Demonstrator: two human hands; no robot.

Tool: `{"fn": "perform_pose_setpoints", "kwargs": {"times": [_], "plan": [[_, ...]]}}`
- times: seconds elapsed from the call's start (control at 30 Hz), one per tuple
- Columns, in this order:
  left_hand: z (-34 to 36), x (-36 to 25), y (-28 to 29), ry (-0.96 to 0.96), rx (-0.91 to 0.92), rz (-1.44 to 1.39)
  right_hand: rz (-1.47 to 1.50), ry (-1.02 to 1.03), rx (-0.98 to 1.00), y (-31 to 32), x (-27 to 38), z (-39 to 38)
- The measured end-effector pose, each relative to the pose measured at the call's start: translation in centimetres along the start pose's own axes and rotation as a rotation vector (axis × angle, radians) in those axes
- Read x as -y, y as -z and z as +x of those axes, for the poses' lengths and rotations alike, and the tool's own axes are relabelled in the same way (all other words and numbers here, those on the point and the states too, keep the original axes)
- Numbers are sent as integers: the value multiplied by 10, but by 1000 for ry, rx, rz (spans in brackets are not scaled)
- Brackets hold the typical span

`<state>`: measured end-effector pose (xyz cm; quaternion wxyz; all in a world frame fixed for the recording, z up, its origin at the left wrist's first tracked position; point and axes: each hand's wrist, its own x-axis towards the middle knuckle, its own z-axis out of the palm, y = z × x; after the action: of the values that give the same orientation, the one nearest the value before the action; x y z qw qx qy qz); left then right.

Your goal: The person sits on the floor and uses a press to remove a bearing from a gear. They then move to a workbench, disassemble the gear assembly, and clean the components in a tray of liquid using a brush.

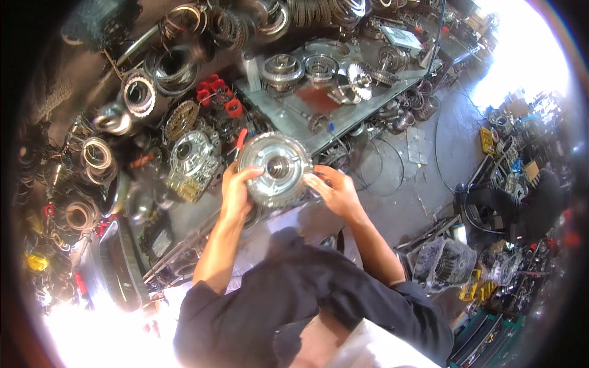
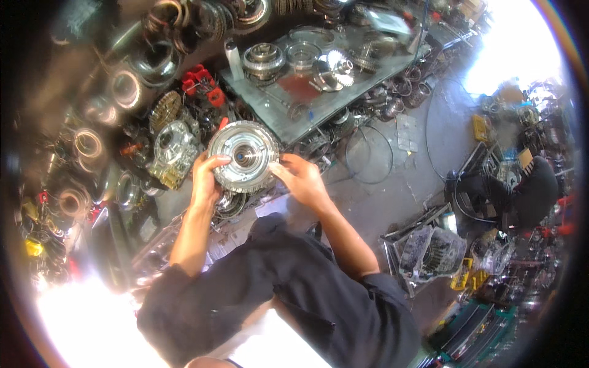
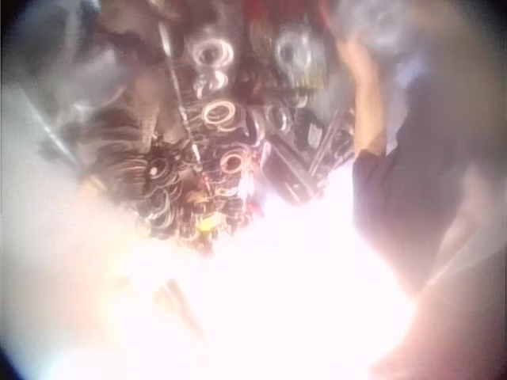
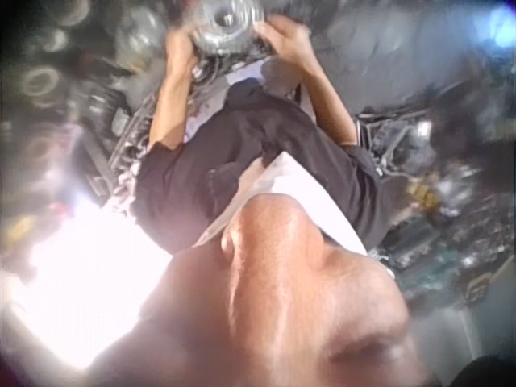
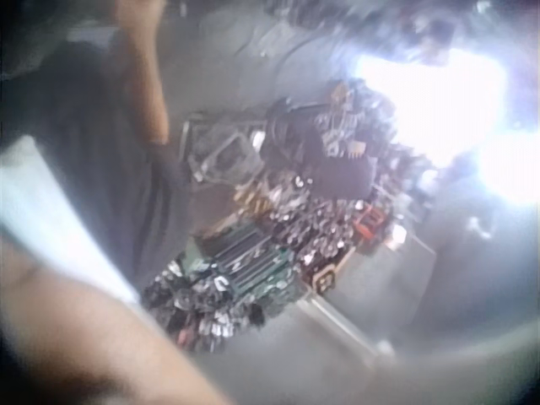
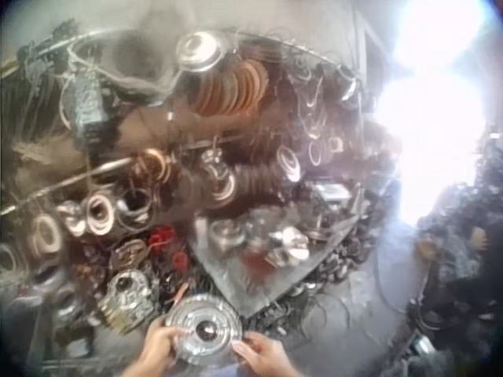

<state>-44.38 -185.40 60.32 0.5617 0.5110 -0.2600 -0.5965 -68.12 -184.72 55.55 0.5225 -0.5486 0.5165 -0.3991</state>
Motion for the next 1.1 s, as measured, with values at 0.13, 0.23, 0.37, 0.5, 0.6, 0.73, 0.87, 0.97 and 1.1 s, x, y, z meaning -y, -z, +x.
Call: {"fn": "perform_pose_setpoints", "kwargs": {"times": [0.13,0.23,0.37,0.5,0.6,0.73,0.87,0.97,1.1], "plan": [[60,-4,-51,-206,-116,369,73,-188,-134,64,-51,3],[133,-3,-85,-410,-189,859,57,-252,-213,111,-82,-2],[246,30,-125,-578,-166,1126,35,-396,-375,163,-106,-8],[344,78,-150,-580,-85,1348,-7,-481,-493,214,-109,-7],[393,107,-152,-546,25,1468,21,-576,-607,241,-109,5],[417,136,-146,-728,121,1454,34,-604,-635,256,-108,34],[420,147,-144,-803,107,1502,22,-663,-505,251,-107,71],[416,151,-141,-667,160,1567,-80,-592,-388,246,-106,98],[413,154,-129,-736,239,1592,-226,-545,-282,247,-105,122]]}}
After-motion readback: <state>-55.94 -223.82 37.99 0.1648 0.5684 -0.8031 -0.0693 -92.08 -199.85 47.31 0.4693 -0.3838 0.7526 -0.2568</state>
